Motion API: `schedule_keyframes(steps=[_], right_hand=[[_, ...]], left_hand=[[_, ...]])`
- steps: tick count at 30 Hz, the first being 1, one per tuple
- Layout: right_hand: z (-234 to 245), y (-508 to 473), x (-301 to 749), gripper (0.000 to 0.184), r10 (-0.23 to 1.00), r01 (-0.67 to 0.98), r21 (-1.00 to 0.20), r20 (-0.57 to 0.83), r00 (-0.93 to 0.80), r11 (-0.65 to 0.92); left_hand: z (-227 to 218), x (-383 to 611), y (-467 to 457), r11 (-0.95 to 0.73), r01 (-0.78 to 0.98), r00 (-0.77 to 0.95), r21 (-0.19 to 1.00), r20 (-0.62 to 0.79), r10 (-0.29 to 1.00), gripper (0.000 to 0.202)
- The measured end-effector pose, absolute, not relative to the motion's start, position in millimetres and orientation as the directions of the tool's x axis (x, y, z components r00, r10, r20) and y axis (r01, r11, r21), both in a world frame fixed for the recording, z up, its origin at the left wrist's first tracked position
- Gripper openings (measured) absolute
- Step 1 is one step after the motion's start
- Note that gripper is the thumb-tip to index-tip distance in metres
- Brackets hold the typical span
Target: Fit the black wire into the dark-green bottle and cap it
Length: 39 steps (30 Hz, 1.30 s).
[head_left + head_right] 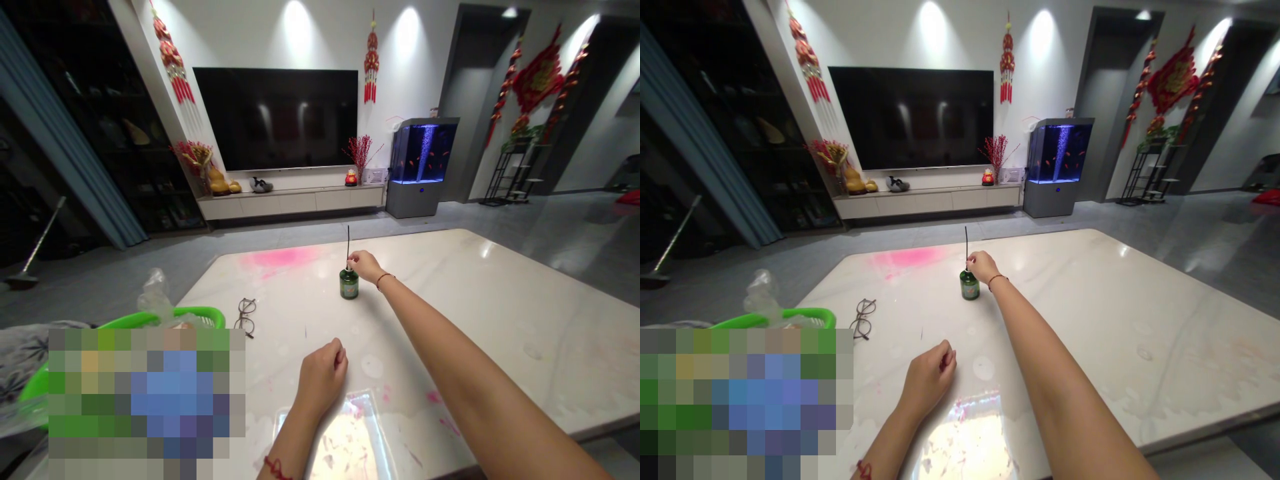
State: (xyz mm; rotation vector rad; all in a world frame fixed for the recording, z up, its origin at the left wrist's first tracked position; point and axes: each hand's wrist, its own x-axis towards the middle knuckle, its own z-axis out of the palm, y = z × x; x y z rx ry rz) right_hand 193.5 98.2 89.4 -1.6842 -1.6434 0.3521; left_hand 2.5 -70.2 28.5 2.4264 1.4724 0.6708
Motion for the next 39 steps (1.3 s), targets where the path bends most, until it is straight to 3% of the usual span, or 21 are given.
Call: schedule_keyframes(steps=[6, 10, 14, 17, 21, 25, 31, 36, 39], right_hand=[[126.8, 94.7, 204.0, 0.015, 0.876, 0.700, -0.696, 0.426, 0.225, 0.159], [148.7, 78.0, 219.4, 0.015, 0.868, 0.641, -0.747, 0.425, 0.258, 0.175], [140.5, 45.6, 226.3, 0.013, 0.967, 0.535, -0.838, 0.212, 0.142, 0.105], [113.1, 17.6, 224.0, 0.012, 0.999, 0.513, -0.858, -0.033, -0.016, -0.020], [73.4, -7.6, 220.0, 0.019, 0.941, 0.549, -0.808, -0.322, -0.104, -0.215], [53.9, -13.5, 216.9, 0.024, 0.894, 0.604, -0.726, -0.446, -0.048, -0.330], [52.8, -10.7, 215.1, 0.020, 0.882, 0.710, -0.614, -0.471, 0.019, -0.343], [70.0, -8.8, 233.8, 0.004, 0.951, 0.857, -0.470, -0.301, 0.067, -0.209], [79.7, -9.6, 248.5, 0.024, 0.972, 0.927, -0.345, -0.223, 0.072, -0.148]], left_hand=[[27.5, 3.5, -70.4, -0.459, 0.782, 0.376, 0.421, 0.268, 0.887, 0.017], [27.0, 3.7, -70.0, -0.455, 0.780, 0.369, 0.430, 0.272, 0.889, 0.018], [27.1, 3.4, -69.2, -0.455, 0.776, 0.367, 0.436, 0.275, 0.889, 0.019], [27.7, 3.5, -68.5, -0.452, 0.778, 0.366, 0.436, 0.270, 0.890, 0.019], [28.4, 3.6, -68.1, -0.449, 0.787, 0.368, 0.423, 0.261, 0.892, 0.019], [26.9, 2.9, -67.8, -0.459, 0.781, 0.383, 0.424, 0.255, 0.888, 0.017], [24.2, 2.7, -67.0, -0.467, 0.776, 0.401, 0.423, 0.240, 0.884, 0.016], [24.4, 4.2, -67.7, -0.460, 0.776, 0.400, 0.432, 0.228, 0.888, 0.017], [24.8, 4.8, -68.6, -0.457, 0.772, 0.397, 0.441, 0.226, 0.889, 0.018]])
